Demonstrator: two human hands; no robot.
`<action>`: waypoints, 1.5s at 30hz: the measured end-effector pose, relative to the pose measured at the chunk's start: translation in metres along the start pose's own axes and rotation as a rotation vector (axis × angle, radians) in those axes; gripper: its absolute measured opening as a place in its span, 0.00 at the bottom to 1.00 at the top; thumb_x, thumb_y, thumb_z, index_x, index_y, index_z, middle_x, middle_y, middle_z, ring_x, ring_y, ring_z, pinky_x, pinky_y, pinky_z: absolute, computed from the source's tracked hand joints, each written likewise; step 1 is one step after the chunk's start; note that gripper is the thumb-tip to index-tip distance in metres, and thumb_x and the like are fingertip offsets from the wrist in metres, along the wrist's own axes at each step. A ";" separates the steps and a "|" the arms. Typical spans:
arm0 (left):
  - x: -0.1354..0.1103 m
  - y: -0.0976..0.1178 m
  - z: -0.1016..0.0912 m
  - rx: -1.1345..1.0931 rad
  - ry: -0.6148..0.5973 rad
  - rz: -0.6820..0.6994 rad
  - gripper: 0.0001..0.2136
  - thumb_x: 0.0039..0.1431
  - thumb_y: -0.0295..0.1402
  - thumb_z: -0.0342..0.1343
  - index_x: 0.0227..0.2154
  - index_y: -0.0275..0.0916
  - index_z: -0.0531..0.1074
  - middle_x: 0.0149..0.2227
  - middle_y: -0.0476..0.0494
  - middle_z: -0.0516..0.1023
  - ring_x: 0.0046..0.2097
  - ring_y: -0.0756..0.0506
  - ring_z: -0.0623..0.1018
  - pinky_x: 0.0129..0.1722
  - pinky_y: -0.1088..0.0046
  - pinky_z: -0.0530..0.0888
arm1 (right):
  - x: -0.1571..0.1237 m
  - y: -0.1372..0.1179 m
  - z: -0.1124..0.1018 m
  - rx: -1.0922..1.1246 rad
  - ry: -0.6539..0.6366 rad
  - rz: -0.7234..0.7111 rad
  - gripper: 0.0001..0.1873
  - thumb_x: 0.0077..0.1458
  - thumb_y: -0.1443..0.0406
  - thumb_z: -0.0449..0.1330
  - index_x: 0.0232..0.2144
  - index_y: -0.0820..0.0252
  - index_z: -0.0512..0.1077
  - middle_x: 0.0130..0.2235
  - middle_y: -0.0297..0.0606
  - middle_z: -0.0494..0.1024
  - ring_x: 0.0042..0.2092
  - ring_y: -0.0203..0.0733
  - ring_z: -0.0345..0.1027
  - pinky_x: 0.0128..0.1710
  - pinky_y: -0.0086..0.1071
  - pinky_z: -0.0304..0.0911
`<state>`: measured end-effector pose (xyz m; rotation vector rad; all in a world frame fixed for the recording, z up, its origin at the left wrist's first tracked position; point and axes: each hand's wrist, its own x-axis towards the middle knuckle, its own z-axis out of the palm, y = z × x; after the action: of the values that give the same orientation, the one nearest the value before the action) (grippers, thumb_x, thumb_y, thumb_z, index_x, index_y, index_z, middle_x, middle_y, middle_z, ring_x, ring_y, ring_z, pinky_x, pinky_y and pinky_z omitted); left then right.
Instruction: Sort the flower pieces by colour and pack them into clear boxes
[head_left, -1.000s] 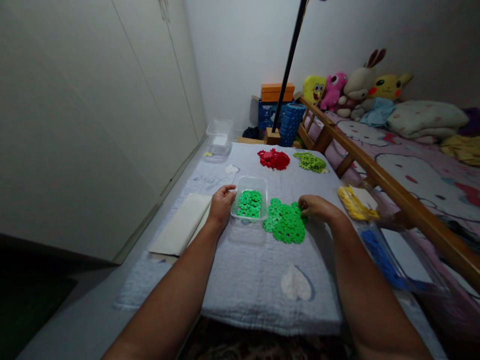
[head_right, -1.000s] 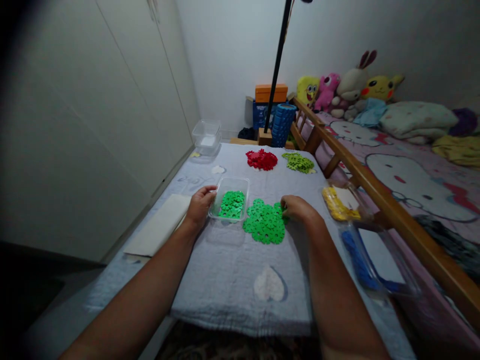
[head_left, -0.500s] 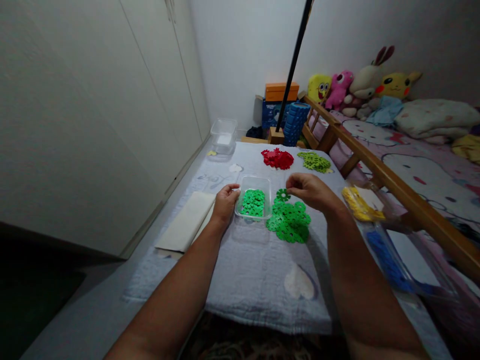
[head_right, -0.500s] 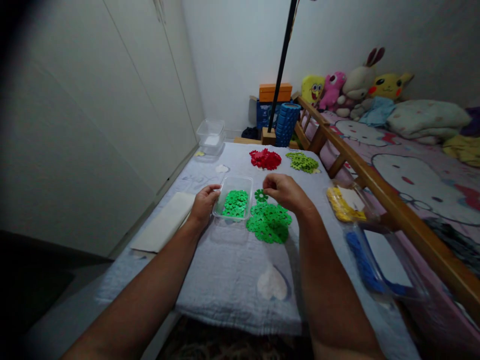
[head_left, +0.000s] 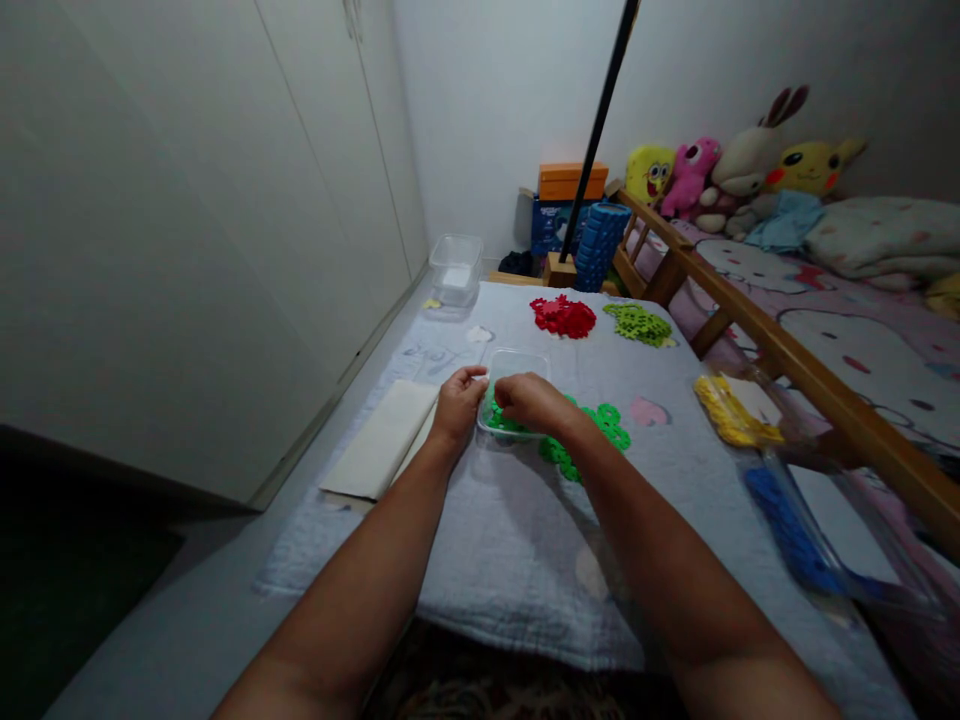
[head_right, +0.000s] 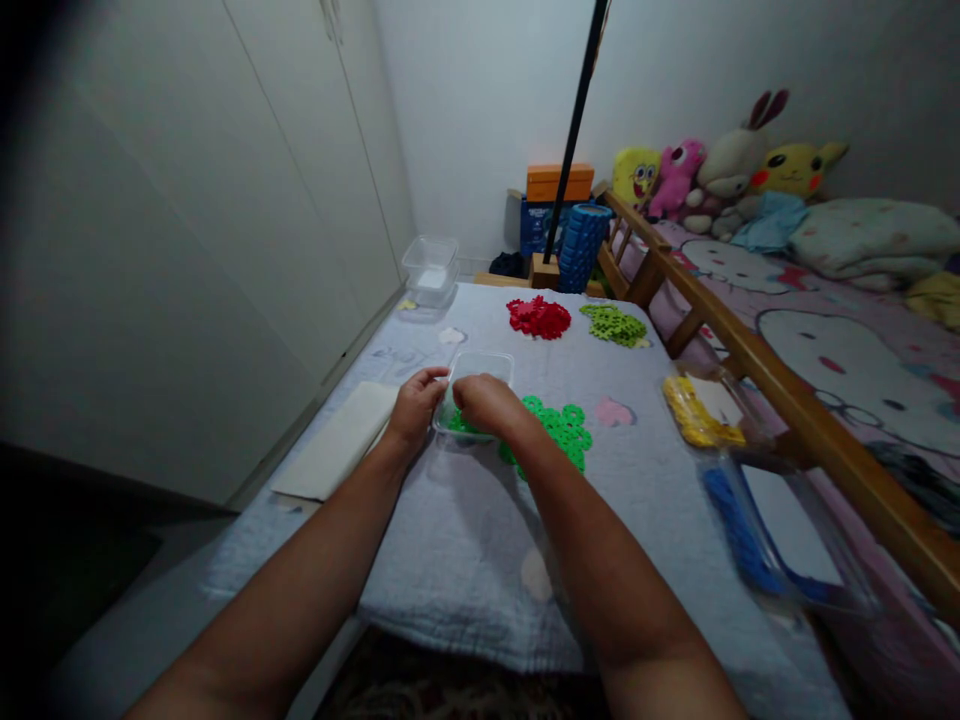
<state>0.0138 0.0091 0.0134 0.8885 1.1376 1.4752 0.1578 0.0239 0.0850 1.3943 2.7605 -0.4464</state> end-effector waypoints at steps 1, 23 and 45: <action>0.000 0.000 0.000 -0.001 0.002 0.000 0.16 0.42 0.35 0.64 0.36 0.37 0.73 0.19 0.57 0.65 0.22 0.53 0.63 0.24 0.76 0.59 | -0.001 0.002 0.001 0.002 0.025 0.000 0.12 0.56 0.72 0.57 0.37 0.61 0.80 0.38 0.41 0.83 0.37 0.39 0.69 0.35 0.30 0.54; -0.001 -0.001 0.001 0.035 0.022 0.006 0.17 0.42 0.37 0.64 0.37 0.36 0.74 0.21 0.56 0.66 0.23 0.53 0.64 0.24 0.77 0.60 | -0.090 0.132 0.013 0.209 0.038 0.234 0.08 0.51 0.65 0.64 0.35 0.57 0.82 0.35 0.36 0.83 0.36 0.40 0.74 0.36 0.28 0.64; -0.002 0.000 0.002 0.036 0.017 -0.002 0.16 0.43 0.36 0.63 0.37 0.36 0.73 0.20 0.57 0.65 0.22 0.53 0.63 0.24 0.77 0.59 | -0.086 0.115 0.002 0.796 0.313 0.169 0.13 0.45 0.55 0.64 0.27 0.59 0.72 0.26 0.32 0.72 0.29 0.36 0.63 0.29 0.30 0.57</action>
<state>0.0165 0.0072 0.0144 0.9006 1.1809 1.4667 0.3006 0.0200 0.0668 1.9497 2.7605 -1.5606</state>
